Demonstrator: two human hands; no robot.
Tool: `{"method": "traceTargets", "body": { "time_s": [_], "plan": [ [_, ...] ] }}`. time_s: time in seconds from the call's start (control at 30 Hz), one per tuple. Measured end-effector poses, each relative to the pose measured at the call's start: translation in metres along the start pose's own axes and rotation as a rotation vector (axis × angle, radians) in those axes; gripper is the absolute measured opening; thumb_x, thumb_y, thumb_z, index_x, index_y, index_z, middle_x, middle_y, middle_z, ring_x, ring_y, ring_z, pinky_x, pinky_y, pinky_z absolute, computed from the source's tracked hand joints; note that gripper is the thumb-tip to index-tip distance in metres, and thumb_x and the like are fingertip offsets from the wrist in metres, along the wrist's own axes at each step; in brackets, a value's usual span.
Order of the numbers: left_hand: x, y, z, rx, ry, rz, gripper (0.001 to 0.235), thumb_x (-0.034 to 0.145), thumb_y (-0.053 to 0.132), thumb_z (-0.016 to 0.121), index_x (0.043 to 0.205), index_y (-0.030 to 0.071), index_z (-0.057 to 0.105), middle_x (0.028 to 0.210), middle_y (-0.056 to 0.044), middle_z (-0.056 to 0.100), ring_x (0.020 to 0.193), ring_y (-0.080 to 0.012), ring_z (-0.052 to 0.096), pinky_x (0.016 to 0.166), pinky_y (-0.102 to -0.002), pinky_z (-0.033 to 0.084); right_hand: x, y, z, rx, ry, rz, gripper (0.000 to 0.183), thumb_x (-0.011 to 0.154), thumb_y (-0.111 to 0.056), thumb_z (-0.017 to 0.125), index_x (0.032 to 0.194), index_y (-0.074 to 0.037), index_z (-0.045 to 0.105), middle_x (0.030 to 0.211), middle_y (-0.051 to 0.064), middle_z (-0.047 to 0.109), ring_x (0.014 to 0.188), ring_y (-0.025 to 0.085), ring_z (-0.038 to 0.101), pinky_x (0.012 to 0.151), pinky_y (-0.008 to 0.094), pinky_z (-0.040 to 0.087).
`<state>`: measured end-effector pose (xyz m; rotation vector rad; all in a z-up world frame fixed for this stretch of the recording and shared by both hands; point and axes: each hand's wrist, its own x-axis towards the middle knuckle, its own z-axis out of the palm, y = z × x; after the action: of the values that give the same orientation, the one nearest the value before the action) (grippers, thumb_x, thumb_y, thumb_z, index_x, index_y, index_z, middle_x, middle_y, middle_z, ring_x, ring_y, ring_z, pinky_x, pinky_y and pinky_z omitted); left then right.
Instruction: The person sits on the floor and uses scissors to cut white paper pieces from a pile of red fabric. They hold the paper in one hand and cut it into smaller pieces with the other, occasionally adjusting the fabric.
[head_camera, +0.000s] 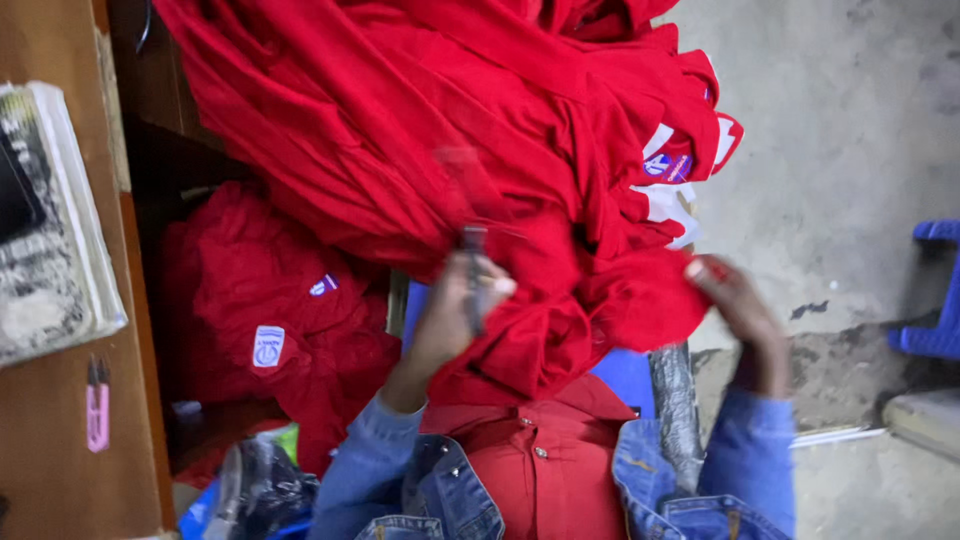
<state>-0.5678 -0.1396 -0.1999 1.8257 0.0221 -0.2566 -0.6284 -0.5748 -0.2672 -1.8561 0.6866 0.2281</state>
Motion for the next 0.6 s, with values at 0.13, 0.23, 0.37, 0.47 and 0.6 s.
{"method": "traceTargets", "body": {
  "time_s": [0.13,0.23,0.37,0.47,0.6],
  "plan": [
    [0.016,-0.083,0.062,-0.142,-0.054,-0.152,0.052,0.083,0.029,0.094,0.123,0.012,0.065,0.096,-0.010,0.072,0.093,-0.0255,0.073,0.078,-0.041,0.058,-0.063,-0.052,0.050,0.063,-0.079,-0.333,0.025,0.090,-0.024,0.090,0.102,-0.007,0.076,0.074,0.004,0.065,0.069,0.015,0.060,0.072,0.029,0.049],
    [0.015,-0.082,0.071,-0.288,0.092,-0.070,0.043,0.086,0.019,0.091,0.118,0.011,0.064,0.096,-0.009,0.073,0.093,-0.0203,0.072,0.081,-0.035,0.057,-0.136,-0.098,0.072,-0.081,0.254,-0.703,0.018,0.095,-0.021,0.089,0.096,-0.006,0.079,0.072,0.008,0.060,0.065,0.024,0.053,0.067,0.037,0.045],
    [-0.031,0.029,0.033,-0.581,-0.011,0.070,0.015,0.091,0.005,0.078,0.088,-0.001,0.064,0.062,-0.015,0.066,0.066,-0.0259,0.071,0.079,-0.037,0.060,-0.166,-0.112,0.123,-0.331,0.223,-1.358,0.010,0.094,-0.006,0.078,0.097,0.003,0.076,0.067,0.008,0.056,0.057,0.025,0.055,0.058,0.039,0.048],
    [-0.059,-0.005,0.023,-0.727,-0.333,-0.481,0.047,0.086,-0.001,0.085,0.123,0.003,0.056,0.077,-0.012,0.068,0.047,-0.0226,0.064,0.025,-0.039,0.051,-0.160,-0.124,0.166,-0.579,-0.124,-1.912,0.020,0.090,0.002,0.064,0.107,0.007,0.075,0.065,0.000,0.057,0.055,0.013,0.062,0.055,0.032,0.057],
    [-0.070,-0.052,0.039,-0.732,-0.210,-0.357,0.043,0.078,0.003,0.094,0.111,0.001,0.067,0.079,-0.001,0.069,0.068,-0.0089,0.071,0.056,-0.021,0.061,-0.161,-0.139,0.183,-0.065,-0.093,-2.047,0.007,0.085,0.010,0.075,0.084,0.004,0.079,0.064,0.011,0.059,0.050,0.021,0.051,0.048,0.035,0.053]
  ]
}}
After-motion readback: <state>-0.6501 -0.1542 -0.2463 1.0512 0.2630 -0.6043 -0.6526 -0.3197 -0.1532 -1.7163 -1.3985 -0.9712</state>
